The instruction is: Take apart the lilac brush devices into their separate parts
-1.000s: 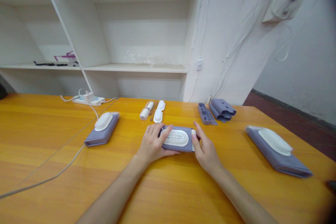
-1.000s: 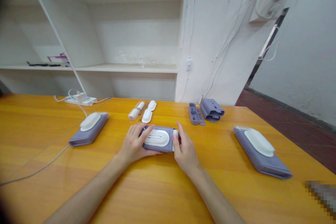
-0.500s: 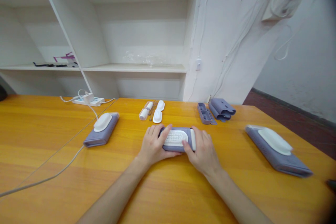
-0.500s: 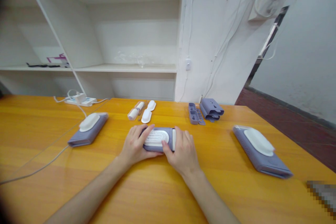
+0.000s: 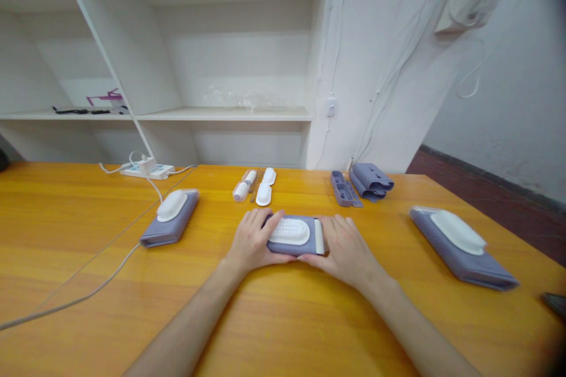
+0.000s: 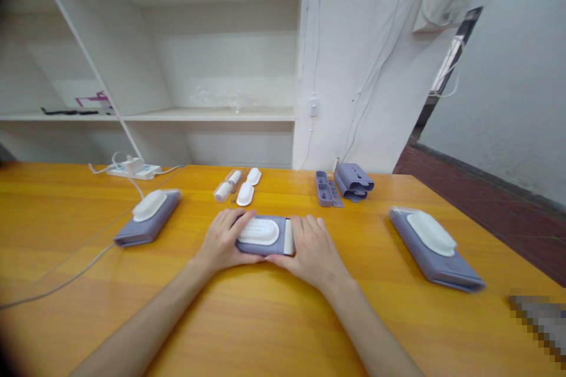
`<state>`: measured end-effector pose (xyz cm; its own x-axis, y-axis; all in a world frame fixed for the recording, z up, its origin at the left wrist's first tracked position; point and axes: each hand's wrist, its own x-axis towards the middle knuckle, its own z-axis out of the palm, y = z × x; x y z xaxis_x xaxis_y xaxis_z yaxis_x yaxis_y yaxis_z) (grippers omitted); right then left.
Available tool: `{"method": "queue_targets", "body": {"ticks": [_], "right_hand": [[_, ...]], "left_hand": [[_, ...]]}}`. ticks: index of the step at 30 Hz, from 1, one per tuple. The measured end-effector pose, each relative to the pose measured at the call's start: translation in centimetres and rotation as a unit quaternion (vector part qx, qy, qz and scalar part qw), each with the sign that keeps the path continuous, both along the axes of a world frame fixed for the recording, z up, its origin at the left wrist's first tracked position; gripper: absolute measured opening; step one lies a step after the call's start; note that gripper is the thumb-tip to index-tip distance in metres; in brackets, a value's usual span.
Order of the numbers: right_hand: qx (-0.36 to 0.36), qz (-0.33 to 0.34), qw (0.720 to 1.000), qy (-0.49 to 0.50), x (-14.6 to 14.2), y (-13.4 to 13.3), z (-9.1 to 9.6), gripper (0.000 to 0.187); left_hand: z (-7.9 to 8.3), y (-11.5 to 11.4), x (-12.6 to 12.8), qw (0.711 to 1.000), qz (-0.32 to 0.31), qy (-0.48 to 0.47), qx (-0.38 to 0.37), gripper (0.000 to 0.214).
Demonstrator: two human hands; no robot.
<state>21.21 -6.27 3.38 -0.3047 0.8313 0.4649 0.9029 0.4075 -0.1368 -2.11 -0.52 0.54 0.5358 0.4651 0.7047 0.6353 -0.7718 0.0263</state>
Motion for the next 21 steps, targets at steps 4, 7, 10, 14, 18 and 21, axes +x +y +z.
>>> {"method": "queue_targets", "body": {"ticks": [4, 7, 10, 14, 18, 21], "right_hand": [[-0.007, 0.021, 0.999, 0.039, 0.2, 0.2, 0.0, 0.065], [-0.007, 0.021, 0.997, 0.074, 0.3, 0.2, -0.3, 0.064], [-0.012, 0.015, 0.991, 0.132, 0.4, 0.3, -0.8, 0.063], [-0.023, -0.013, 0.958, 0.287, 0.1, 0.6, -1.8, 0.031], [0.020, -0.055, 0.902, 0.428, -0.6, 0.8, -2.4, 0.024], [0.123, -0.098, 0.899, 0.408, -0.6, 0.7, -2.4, 0.027]], "left_hand": [[0.0, 0.1, -0.1, 1.000, -0.006, 0.016, 0.005, 0.084], [0.0, 0.1, 0.0, 1.000, 0.000, 0.016, 0.003, 0.083], [0.0, 0.1, 0.0, 1.000, 0.005, 0.005, 0.001, 0.084], [0.0, 0.2, 0.0, 1.000, 0.019, -0.007, 0.002, 0.084], [0.1, 0.3, 0.0, 0.999, 0.035, -0.018, -0.003, 0.084], [0.1, 0.4, -0.1, 0.998, 0.053, -0.038, 0.002, 0.083]]}}
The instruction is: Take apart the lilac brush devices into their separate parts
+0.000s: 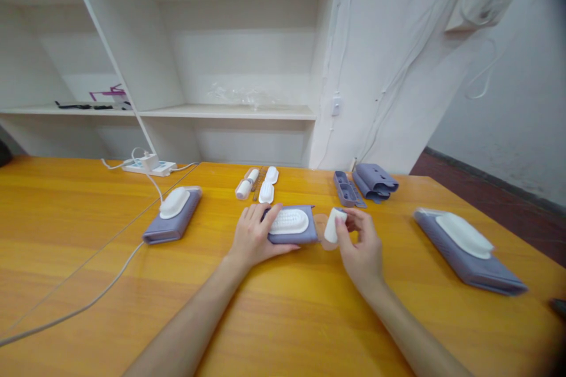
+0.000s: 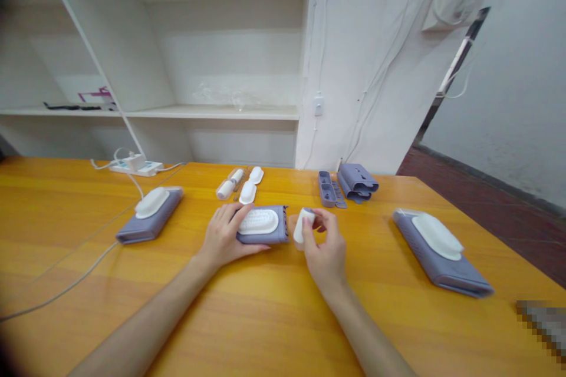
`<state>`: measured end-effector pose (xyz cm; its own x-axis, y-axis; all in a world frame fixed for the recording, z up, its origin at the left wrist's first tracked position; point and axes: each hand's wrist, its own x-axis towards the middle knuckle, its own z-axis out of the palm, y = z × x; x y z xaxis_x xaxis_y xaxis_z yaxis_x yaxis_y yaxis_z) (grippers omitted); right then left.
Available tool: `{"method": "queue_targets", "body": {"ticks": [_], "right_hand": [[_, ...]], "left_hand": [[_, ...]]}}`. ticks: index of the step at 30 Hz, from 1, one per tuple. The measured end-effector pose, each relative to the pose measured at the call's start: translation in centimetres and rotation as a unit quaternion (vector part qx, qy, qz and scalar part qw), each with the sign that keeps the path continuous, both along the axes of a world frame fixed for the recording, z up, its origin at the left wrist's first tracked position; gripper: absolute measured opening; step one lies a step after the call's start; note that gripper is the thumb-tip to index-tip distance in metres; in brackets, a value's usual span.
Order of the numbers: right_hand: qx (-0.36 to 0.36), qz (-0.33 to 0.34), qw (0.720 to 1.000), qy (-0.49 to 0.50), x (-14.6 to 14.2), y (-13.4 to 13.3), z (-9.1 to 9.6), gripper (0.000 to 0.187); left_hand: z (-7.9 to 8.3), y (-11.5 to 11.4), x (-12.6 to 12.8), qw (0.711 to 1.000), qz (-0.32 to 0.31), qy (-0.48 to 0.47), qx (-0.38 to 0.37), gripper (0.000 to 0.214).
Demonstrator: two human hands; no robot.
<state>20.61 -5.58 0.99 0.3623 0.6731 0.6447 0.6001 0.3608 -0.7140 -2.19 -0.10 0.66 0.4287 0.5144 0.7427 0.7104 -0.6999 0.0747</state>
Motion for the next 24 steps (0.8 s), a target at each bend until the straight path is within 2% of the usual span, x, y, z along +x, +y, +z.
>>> {"method": "queue_targets", "body": {"ticks": [2, 6, 9, 11, 13, 17, 21, 24], "right_hand": [[0.033, -0.039, 0.995, -0.080, 0.2, 0.0, -0.1, 0.027], [0.035, -0.046, 0.976, -0.212, 0.5, 0.8, -1.0, 0.030], [0.023, -0.065, 0.967, -0.246, 0.3, 1.4, -1.9, 0.035], [0.001, -0.080, 0.960, -0.270, 0.2, 1.5, -2.1, 0.028], [-0.032, -0.089, 0.949, -0.302, 0.2, 1.3, -2.0, 0.019], [-0.079, -0.065, 0.929, -0.355, 0.3, 0.4, -1.1, 0.016], [-0.094, -0.030, 0.911, -0.399, 0.1, -0.3, -0.7, 0.028], [-0.110, -0.034, 0.902, -0.417, 0.0, -0.1, -1.0, 0.034]], "left_hand": [[0.0, 0.0, 0.0, 1.000, 0.019, -0.013, 0.001, 0.083], [-0.1, 0.0, 0.0, 0.999, 0.034, -0.018, -0.002, 0.082], [-0.1, -0.1, 0.1, 0.999, 0.038, -0.009, 0.001, 0.082], [-0.1, 0.0, 0.1, 0.999, 0.042, -0.006, -0.002, 0.081], [-0.1, 0.0, 0.2, 0.999, 0.049, -0.006, -0.007, 0.080], [0.1, 0.1, 0.3, 0.997, 0.072, -0.010, -0.019, 0.079], [0.1, 0.2, 0.3, 0.995, 0.090, -0.015, -0.031, 0.079], [0.1, 0.3, 0.3, 0.993, 0.108, -0.012, -0.038, 0.080]]}}
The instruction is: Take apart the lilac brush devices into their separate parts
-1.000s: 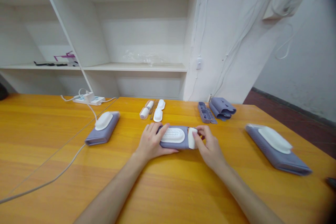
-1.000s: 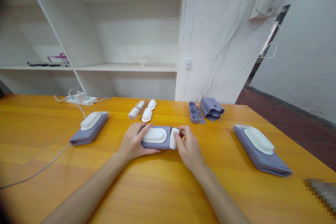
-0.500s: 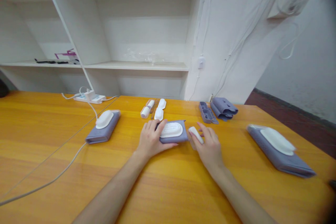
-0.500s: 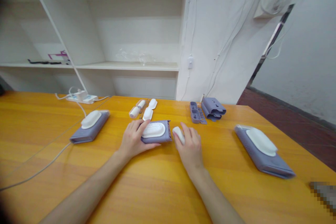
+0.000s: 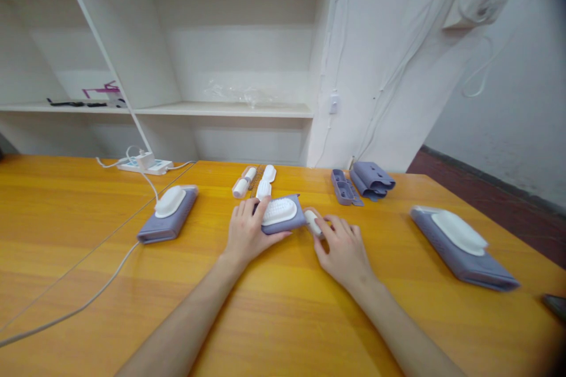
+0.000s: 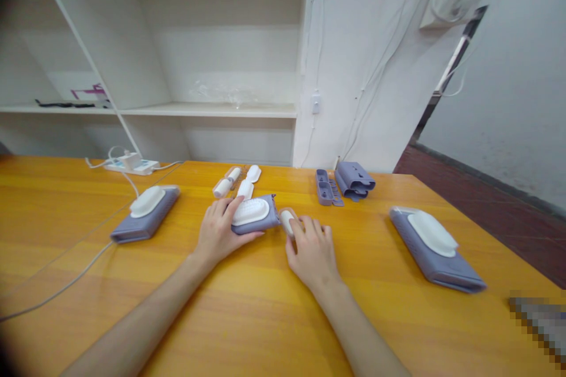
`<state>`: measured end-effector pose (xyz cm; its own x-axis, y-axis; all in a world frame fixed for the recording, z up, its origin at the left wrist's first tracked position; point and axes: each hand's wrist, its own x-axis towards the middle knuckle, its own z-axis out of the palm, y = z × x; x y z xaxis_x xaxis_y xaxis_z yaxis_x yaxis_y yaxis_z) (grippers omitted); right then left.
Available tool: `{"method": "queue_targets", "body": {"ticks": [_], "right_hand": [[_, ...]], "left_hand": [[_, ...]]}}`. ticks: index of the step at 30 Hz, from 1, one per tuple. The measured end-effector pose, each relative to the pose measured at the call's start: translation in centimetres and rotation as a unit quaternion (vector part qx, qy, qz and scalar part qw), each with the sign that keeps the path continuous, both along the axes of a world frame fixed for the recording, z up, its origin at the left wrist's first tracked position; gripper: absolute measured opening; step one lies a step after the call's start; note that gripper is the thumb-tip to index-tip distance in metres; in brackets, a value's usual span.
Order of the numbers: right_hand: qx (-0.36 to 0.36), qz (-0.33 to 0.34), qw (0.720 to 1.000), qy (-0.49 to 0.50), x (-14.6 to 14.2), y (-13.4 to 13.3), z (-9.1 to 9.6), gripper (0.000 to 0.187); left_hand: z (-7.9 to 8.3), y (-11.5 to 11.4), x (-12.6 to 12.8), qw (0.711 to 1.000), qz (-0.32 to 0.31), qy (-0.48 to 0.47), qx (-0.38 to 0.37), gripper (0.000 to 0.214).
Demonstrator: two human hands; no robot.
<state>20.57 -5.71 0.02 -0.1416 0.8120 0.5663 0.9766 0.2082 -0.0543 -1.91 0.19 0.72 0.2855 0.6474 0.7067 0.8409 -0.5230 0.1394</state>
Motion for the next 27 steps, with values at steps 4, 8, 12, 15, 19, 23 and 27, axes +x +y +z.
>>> {"method": "queue_targets", "body": {"ticks": [4, 8, 12, 15, 19, 23, 27], "right_hand": [[-0.009, -0.048, 0.999, 0.009, 0.5, 0.7, -1.0, 0.034], [0.010, -0.094, 0.993, 0.064, 1.7, 1.6, -1.9, 0.034], [0.086, -0.092, 0.983, 0.133, 2.5, 1.9, -2.0, 0.034], [0.130, -0.067, 0.979, 0.144, 2.2, 1.8, -1.6, 0.034], [0.179, -0.015, 0.975, 0.133, 1.0, 1.3, -0.9, 0.033], [0.198, 0.075, 0.972, 0.104, -0.2, 0.2, 0.0, 0.034], [0.170, 0.163, 0.971, 0.047, -1.3, -0.9, 0.9, 0.031]], "left_hand": [[0.0, -0.2, 0.1, 1.000, 0.015, 0.014, -0.018, 0.079], [0.2, -0.9, 0.8, 0.998, 0.033, 0.031, -0.038, 0.073], [0.1, -1.4, 1.7, 0.996, 0.062, 0.036, -0.057, 0.068], [-0.3, -1.4, 2.0, 0.993, 0.082, 0.026, -0.081, 0.069], [-0.7, -1.6, 2.2, 0.993, 0.030, -0.015, -0.111, 0.067], [-0.6, -2.3, 2.6, 0.988, -0.111, -0.018, -0.102, 0.076], [-0.2, -2.7, 2.5, 0.987, -0.153, 0.026, -0.034, 0.066]]}}
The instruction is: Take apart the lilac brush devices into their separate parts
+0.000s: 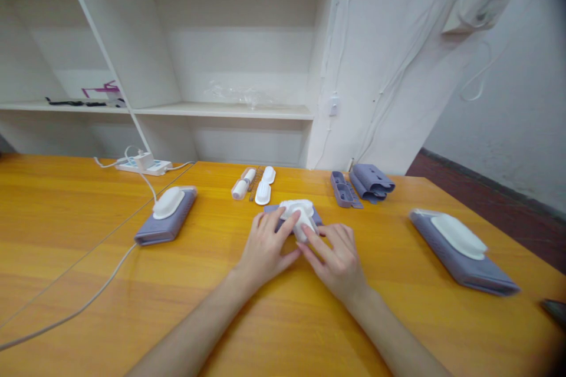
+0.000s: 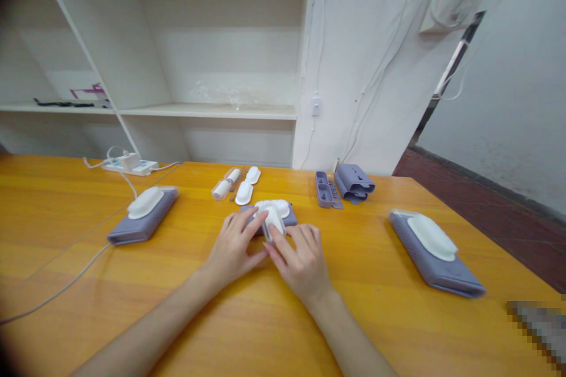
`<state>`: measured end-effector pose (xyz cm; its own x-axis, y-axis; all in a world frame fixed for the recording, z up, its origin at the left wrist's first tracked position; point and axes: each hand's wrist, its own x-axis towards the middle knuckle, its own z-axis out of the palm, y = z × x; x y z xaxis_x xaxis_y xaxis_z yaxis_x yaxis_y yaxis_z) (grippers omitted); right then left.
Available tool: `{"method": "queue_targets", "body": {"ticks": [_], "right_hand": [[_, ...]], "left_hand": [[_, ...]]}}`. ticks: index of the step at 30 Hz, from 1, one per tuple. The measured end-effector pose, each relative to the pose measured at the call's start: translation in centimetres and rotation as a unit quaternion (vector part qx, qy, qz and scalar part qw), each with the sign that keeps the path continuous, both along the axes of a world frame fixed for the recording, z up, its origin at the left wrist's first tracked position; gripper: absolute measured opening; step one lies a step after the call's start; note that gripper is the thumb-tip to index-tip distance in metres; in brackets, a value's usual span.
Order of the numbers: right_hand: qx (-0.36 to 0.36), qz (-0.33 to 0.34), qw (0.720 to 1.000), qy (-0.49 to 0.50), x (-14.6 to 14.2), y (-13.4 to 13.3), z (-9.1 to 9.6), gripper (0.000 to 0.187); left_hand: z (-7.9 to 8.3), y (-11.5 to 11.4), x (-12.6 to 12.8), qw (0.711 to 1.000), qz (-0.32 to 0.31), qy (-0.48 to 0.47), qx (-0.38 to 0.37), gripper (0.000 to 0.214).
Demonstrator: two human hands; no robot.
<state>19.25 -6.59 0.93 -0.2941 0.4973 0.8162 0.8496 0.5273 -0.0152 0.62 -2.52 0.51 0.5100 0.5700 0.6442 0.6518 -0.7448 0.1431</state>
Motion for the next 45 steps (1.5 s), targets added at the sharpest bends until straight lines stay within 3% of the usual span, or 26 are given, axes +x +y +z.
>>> {"method": "queue_targets", "body": {"ticks": [3, 7, 9, 11, 14, 16, 19, 23, 28, 33, 39, 45], "right_hand": [[-0.014, 0.048, 0.998, -0.033, -0.5, -0.3, 0.2, 0.032], [-0.032, 0.073, 0.996, -0.032, -0.5, -0.2, 0.0, 0.040], [-0.041, 0.067, 0.996, -0.029, -0.3, -0.1, 0.0, 0.044], [-0.052, 0.054, 0.997, -0.025, 0.0, -0.1, 0.0, 0.044], [-0.058, 0.029, 0.998, -0.007, 0.7, 0.1, 0.0, 0.042], [-0.059, 0.007, 0.998, 0.009, 1.1, 0.4, -0.1, 0.040], [-0.070, -0.022, 0.997, 0.023, 1.6, 0.7, -0.2, 0.039], [-0.081, -0.028, 0.996, 0.029, 1.7, 0.8, -0.3, 0.038], [-0.085, -0.026, 0.996, 0.030, 1.6, 0.8, -0.3, 0.039], [-0.083, -0.028, 0.996, 0.033, 1.7, 1.0, -0.5, 0.039], [-0.087, -0.028, 0.995, 0.028, 1.6, 1.1, -0.6, 0.039], [-0.086, -0.035, 0.995, 0.025, 1.6, 1.0, -0.4, 0.039]], "left_hand": [[0.0, 0.0, -0.4, 0.999, -0.017, 0.002, 0.040, 0.049], [0.2, 0.8, -1.6, 0.997, -0.003, -0.007, 0.078, 0.048], [0.4, 1.8, -2.6, 0.995, 0.053, -0.030, 0.074, 0.048], [0.5, 3.1, -4.1, 0.986, 0.150, -0.060, 0.037, 0.046], [0.3, 4.9, -6.9, 0.956, 0.283, -0.047, -0.065, 0.040], [-0.1, 5.9, -8.6, 0.937, 0.324, -0.019, -0.132, 0.038], [-0.7, 6.6, -10.1, 0.947, 0.286, -0.012, -0.145, 0.040], [-0.9, 6.7, -10.2, 0.961, 0.237, -0.012, -0.140, 0.041], [-0.2, 6.3, -9.8, 0.936, 0.314, -0.006, -0.161, 0.042], [-0.2, 6.6, -10.0, 0.905, 0.408, -0.057, -0.104, 0.049], [-1.0, 7.0, -10.1, 0.939, 0.305, -0.097, -0.125, 0.047], [-0.8, 6.5, -9.8, 0.950, 0.279, -0.001, -0.142, 0.042]]}}
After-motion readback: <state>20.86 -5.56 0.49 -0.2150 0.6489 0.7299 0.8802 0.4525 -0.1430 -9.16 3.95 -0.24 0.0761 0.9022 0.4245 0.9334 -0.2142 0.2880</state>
